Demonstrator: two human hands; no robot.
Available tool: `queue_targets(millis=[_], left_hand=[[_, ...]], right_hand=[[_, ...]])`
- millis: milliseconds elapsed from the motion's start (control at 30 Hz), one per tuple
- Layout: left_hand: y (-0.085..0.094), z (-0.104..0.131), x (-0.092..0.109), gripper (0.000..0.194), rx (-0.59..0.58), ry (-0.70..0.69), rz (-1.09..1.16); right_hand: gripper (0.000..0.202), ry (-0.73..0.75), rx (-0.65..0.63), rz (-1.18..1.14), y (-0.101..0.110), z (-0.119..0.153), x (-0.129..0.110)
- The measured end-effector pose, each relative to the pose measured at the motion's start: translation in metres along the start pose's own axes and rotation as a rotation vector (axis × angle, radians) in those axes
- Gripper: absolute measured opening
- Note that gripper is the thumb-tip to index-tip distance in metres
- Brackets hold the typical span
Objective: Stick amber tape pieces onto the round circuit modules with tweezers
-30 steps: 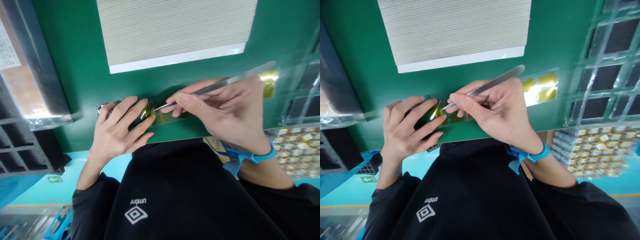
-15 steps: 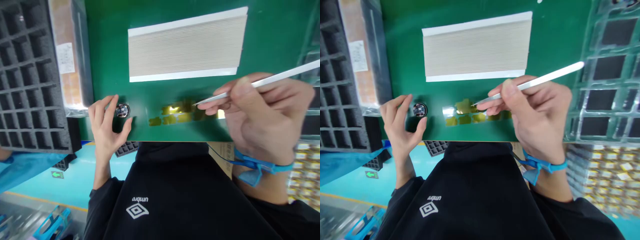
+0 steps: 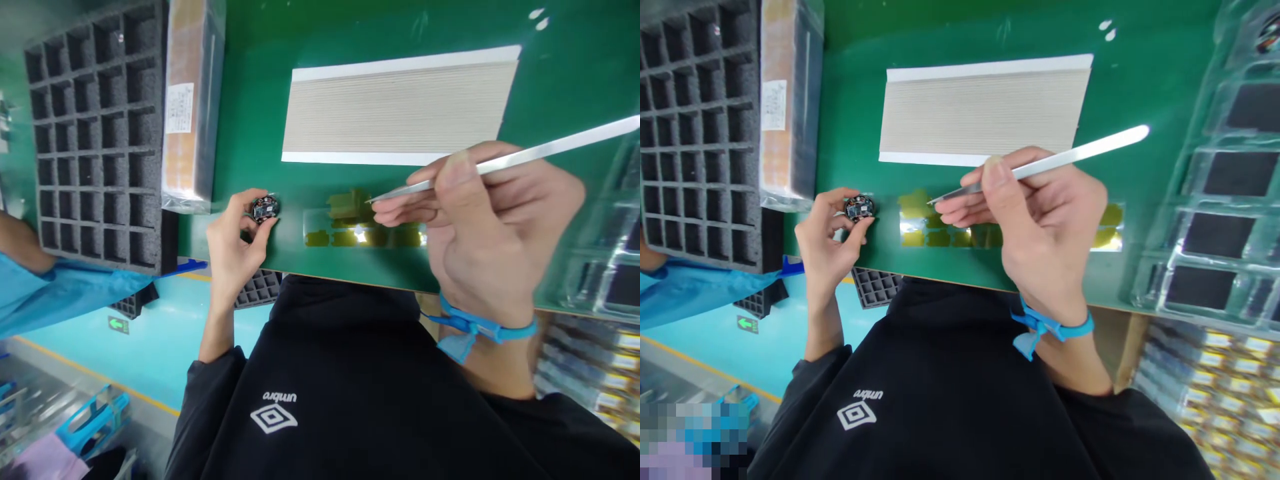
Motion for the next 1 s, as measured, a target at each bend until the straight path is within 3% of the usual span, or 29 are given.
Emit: queue_targets(millis=[133,300,467,800,1000], left_hand=[[-0.019,0.000,0.027,0.039,-0.090,0.181,0.531],[-0.044,0.002,0.056,0.045,-0.118,0.233,0.846],[-0.054,0.003,0.061,0.050,-0.138,0.251,0.923],[-0.052,0.006,0.058,0.045,-0.101,0.160,1.041],[-0.051,0.007,0.058,0.046,-0.090,0.180,1.012]], right_hand=[[0.023,0.012,-0.049,-0.059,-0.005,0.002,0.003],[0.014,0.017,-0.068,-0.091,-0.011,0.006,0.002],[0.015,0.035,-0.086,-0.102,-0.011,0.007,0.006],[0.014,0.014,-0.053,-0.061,-0.013,0.011,0.014],[0.012,-0.060,-0.003,-0.002,-0.012,0.015,0.015]])
Point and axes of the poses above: each hand's wrist, its own z-axis away from the middle knuckle, its own y-axis out of the back of the hand, x = y × z, the point moved 2 cm from there along -z, towards the middle knuckle, and after that the axes turned 11 degrees about -z, right-handed, at the moved point
